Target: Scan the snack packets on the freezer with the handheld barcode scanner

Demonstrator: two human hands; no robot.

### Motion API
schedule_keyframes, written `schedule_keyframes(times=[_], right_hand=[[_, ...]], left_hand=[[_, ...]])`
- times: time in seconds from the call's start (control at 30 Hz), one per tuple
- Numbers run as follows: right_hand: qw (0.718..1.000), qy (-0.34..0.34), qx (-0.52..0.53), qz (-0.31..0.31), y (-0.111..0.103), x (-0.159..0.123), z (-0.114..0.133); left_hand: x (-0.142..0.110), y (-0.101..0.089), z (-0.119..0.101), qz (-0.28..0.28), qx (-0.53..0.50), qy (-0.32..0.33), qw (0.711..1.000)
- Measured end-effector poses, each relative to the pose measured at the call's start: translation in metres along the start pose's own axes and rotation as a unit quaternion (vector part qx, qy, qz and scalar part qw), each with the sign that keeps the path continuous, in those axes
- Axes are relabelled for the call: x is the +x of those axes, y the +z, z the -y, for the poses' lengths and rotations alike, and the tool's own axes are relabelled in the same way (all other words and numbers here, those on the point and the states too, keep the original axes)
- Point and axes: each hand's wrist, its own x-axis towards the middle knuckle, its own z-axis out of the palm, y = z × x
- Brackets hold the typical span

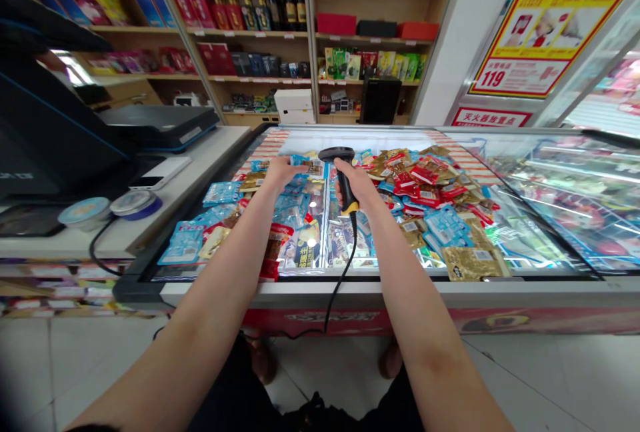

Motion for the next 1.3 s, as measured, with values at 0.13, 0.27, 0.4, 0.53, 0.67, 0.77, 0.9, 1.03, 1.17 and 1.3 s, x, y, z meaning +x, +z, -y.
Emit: schedule_keyframes(times=[0.13,0.27,0.4,0.53,0.67,0.77,0.9,1.03,1.17,1.3], right_hand=[[1.0,-0.005,0.01,0.015,-0.001,0.0,-0.002],[1.0,0.004,0.011,0.012,-0.002,0.0,-0.002],[1.0,0.009,0.01,0.017,-0.001,-0.001,-0.002],[1.0,0.006,0.014,0.021,0.0,-0.004,-0.001],[1.0,0.016,0.011,0.016,0.001,-0.006,0.001],[0.999,0.027,0.016,0.007,0.002,-0.005,0.002],[0.998,0.042,0.027,-0.025,-0.003,-0.003,0.006],[0.997,0.025,0.043,-0.053,-0.022,-0.011,0.016],[0.995,-0.015,0.048,-0.085,-0.058,-0.032,0.033],[0.987,-0.063,0.055,-0.14,-0.099,-0.052,0.048]], left_hand=[[0.004,0.003,0.003,-0.007,-0.011,-0.015,1.0],[0.004,0.004,0.005,-0.004,-0.006,-0.007,1.0],[0.002,0.005,0.003,0.0,-0.014,-0.01,1.0],[0.0,0.005,0.001,-0.001,-0.022,-0.009,1.0],[-0.002,0.006,-0.001,0.004,-0.026,-0.011,1.0],[-0.004,0.008,-0.001,0.002,-0.017,-0.012,1.0],[0.001,0.016,-0.003,-0.002,-0.001,-0.018,1.0],[0.01,0.034,-0.022,0.023,-0.028,-0.031,0.999],[0.008,0.063,-0.064,0.074,-0.138,-0.057,0.986],[-0.004,0.1,-0.111,0.158,-0.274,-0.074,0.946]])
